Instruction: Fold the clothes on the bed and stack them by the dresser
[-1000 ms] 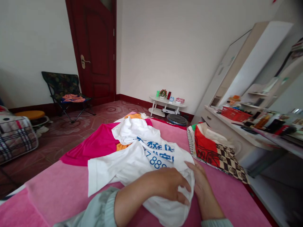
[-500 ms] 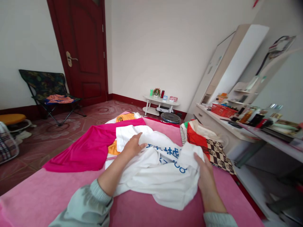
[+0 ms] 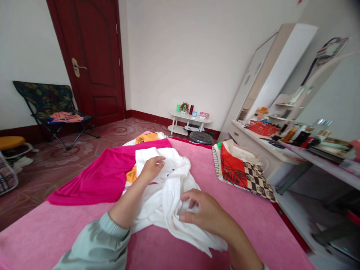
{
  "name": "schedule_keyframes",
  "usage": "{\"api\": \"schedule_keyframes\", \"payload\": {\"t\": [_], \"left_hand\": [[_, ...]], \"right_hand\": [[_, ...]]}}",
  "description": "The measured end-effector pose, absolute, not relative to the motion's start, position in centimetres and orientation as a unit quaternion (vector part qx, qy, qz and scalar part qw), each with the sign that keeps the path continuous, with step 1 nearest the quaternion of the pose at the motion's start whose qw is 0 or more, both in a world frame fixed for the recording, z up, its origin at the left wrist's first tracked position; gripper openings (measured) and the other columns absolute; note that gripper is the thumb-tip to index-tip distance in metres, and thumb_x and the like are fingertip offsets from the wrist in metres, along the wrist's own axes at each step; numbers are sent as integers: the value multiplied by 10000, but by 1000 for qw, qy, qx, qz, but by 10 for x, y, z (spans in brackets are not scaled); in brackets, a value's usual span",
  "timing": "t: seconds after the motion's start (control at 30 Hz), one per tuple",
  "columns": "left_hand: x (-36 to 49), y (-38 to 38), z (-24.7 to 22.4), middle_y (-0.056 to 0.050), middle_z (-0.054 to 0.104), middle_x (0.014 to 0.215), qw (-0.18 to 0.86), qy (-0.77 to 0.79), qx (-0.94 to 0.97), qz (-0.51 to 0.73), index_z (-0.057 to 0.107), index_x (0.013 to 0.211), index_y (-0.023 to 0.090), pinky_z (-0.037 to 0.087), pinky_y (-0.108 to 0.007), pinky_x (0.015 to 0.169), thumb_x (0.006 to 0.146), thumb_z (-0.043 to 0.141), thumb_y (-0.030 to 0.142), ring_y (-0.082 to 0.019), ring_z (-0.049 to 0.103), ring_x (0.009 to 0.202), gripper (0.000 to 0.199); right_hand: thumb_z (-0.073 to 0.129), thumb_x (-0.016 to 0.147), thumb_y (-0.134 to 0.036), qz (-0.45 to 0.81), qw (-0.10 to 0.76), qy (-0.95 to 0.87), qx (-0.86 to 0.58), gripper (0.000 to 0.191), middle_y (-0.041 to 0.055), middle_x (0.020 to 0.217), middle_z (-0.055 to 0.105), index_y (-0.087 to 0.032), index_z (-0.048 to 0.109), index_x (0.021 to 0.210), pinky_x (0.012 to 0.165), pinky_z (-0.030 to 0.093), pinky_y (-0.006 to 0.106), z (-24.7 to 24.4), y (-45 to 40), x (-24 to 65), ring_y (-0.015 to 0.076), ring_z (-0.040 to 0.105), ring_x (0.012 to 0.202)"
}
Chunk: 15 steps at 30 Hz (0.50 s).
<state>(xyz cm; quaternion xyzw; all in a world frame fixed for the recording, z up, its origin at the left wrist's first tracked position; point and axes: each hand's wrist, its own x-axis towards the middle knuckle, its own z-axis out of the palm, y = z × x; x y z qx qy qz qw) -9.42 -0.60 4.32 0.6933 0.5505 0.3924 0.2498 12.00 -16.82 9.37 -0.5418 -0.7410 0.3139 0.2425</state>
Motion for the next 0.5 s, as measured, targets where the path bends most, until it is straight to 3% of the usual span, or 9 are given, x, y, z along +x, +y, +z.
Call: {"api": "schedule_keyframes", "payload": {"t": [0.13,0.27,0.37,0.5], "left_hand": [[-84,-9,37,-69,712,947,266,525,726,356,671,1077,154,504,-289,773,799,521,273,-190,666,831,337],[-83,-10,34,-65,714,955,280,517,741,325,676,1069,154,500,-278,762,791,536,287,-184,656,811,338],[-86,-10,30,-77,706,1003,287,513,747,310,670,1082,150,499,-266,751,794,534,286,-189,653,850,346],[-87,-13,27,-85,703,990,252,527,761,280,644,1139,153,488,-249,705,790,553,333,-194,651,850,403]], "right_hand": [[756,611,-420,257,250,-733,-579,544,30,1002,638,-232,602,1098,667,402,248,76,-171,92,168,577,778],[602,676,-178,199,266,-740,-584,112,-3,821,603,-204,609,785,655,371,241,64,-170,76,139,544,720],[513,630,-99,224,343,-703,-581,95,-25,660,547,-188,530,603,582,355,219,76,-161,99,119,507,633],[587,639,-219,280,517,-547,-596,113,-61,514,467,-188,506,565,481,323,204,103,-149,158,96,430,501]]}}
